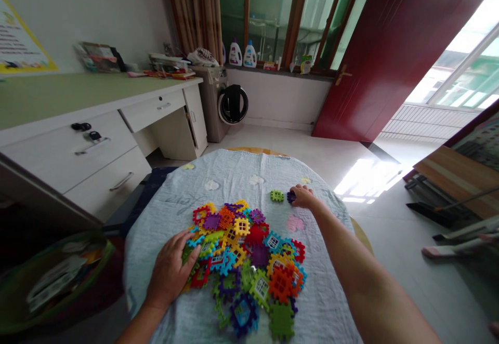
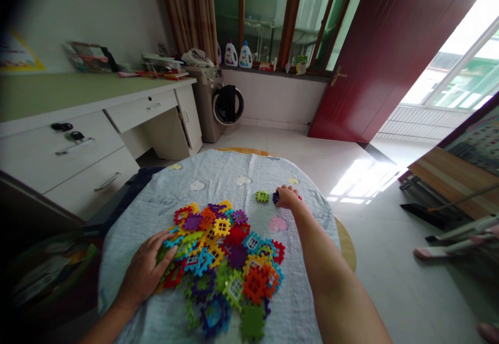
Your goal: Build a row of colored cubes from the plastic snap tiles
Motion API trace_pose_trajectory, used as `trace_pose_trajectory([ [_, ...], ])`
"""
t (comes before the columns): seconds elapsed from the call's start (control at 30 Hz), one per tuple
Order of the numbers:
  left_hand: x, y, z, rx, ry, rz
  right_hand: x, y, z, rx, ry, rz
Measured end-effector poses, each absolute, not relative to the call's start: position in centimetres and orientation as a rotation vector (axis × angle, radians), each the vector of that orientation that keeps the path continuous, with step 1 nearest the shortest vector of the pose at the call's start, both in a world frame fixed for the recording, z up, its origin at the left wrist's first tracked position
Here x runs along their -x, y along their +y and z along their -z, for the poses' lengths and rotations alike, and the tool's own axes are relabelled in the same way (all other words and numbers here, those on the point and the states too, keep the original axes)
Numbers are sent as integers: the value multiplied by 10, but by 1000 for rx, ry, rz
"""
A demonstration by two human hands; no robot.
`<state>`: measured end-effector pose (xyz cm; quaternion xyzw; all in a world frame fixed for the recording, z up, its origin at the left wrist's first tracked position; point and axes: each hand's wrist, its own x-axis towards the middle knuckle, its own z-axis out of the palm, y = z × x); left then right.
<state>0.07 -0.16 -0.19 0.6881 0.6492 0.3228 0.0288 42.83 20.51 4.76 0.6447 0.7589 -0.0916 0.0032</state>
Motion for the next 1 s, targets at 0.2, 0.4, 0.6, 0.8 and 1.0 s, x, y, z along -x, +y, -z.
trace_pose_trajectory([
  [0.2, -1, -2, 0, -2090, 1980, -1012, -416, 172, -58, -2138, 2537, 323],
  [0.4, 0, -3, -1, -2077, 1945, -1077, -404, 98, -30, -2224, 2760, 762],
  [0.6, -2, -2, -6, -2080, 1909, -1057, -401, 64, -9, -2576, 2716, 978],
  [0.8, -2, -2, -4, -2078, 1928, -1057, -393, 59, -12, -2667, 2777, 764],
  [1.0, -2, -2, -3, -2073, 1915, -1084, -392, 56, -9, -2712, 2778, 625],
])
